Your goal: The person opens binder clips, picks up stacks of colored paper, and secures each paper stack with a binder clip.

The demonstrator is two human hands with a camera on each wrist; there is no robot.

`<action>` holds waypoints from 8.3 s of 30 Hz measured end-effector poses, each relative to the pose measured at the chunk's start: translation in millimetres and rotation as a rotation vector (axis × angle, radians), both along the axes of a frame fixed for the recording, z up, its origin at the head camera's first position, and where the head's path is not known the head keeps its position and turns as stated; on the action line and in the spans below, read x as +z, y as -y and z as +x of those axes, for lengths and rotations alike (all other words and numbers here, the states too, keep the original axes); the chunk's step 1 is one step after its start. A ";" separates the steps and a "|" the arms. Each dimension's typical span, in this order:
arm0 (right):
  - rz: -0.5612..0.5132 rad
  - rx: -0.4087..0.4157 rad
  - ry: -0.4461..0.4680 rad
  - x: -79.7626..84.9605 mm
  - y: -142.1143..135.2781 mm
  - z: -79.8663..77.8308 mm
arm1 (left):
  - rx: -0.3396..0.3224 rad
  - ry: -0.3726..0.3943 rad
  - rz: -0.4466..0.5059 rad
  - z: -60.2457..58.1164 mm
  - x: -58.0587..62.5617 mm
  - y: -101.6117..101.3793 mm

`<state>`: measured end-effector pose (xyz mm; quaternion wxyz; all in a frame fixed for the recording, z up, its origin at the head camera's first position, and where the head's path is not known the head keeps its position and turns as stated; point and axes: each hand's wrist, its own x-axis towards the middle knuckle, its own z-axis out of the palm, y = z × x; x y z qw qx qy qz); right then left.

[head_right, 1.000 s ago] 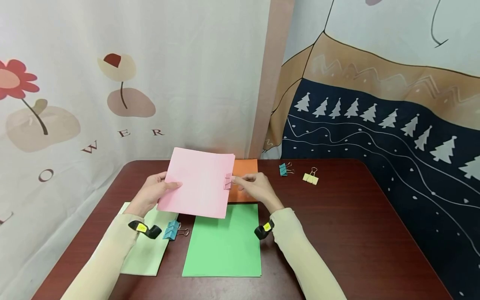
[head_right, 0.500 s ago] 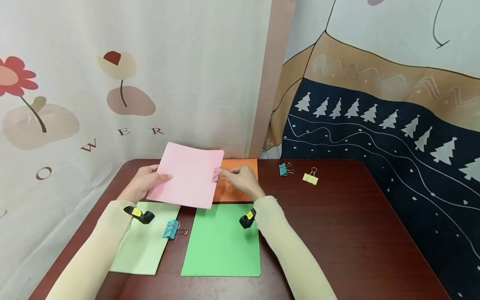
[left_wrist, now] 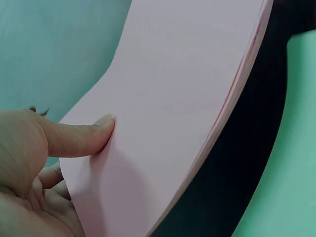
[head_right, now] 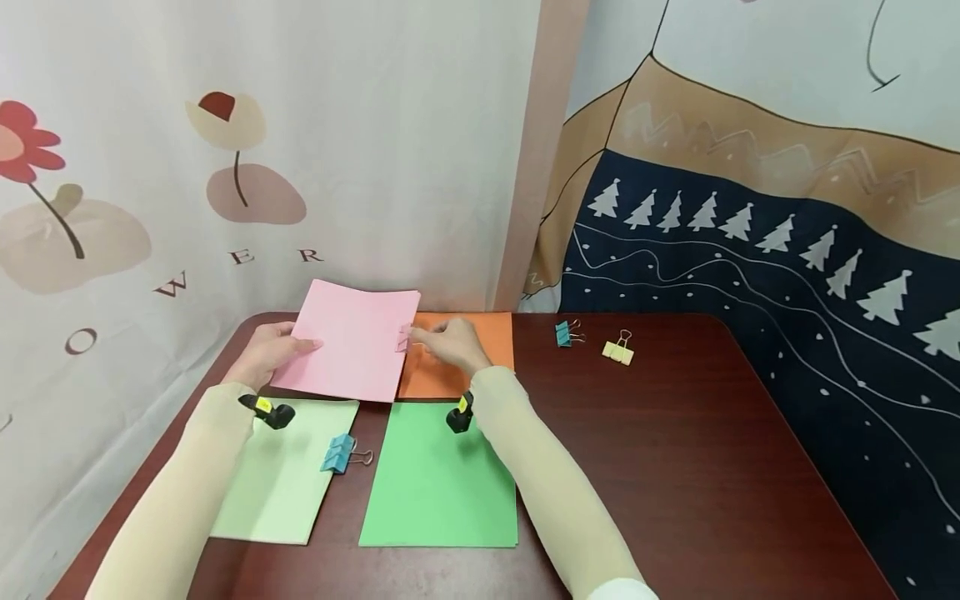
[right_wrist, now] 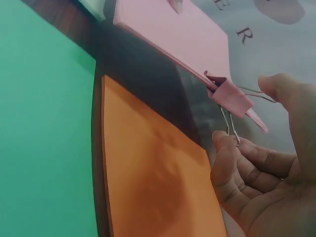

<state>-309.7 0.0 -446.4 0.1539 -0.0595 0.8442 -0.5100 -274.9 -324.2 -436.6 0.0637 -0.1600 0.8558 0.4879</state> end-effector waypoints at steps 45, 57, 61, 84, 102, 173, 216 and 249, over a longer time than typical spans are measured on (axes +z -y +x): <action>0.338 0.144 -0.205 -25.9 97.9 -27.9 | 0.103 0.100 -0.450 -9.4 -26.0 46.8; 0.271 0.154 -0.292 -1.5 66.9 -19.9 | 0.050 -0.015 -0.537 -1.8 -22.6 41.4; 0.295 0.194 -0.342 7.2 51.7 -19.5 | 0.048 -0.096 -0.477 2.6 -24.9 39.2; 0.388 0.142 -0.510 33.5 -68.0 -9.7 | -0.136 -0.349 -0.339 46.1 -1.1 -31.4; 0.467 0.030 -0.484 21.8 -171.8 1.7 | -0.394 -0.385 -0.283 86.8 -8.4 -92.2; 0.556 -0.093 -0.271 -14.1 -301.9 -9.8 | -0.426 -0.209 -0.631 117.7 -32.8 -187.2; 0.216 -0.127 0.022 -17.6 -308.2 -1.9 | -0.267 -0.013 -0.365 103.0 -26.2 -191.4; -0.074 -0.413 -0.057 -39.6 -294.0 18.9 | -0.118 -0.126 0.071 124.7 -34.7 -188.0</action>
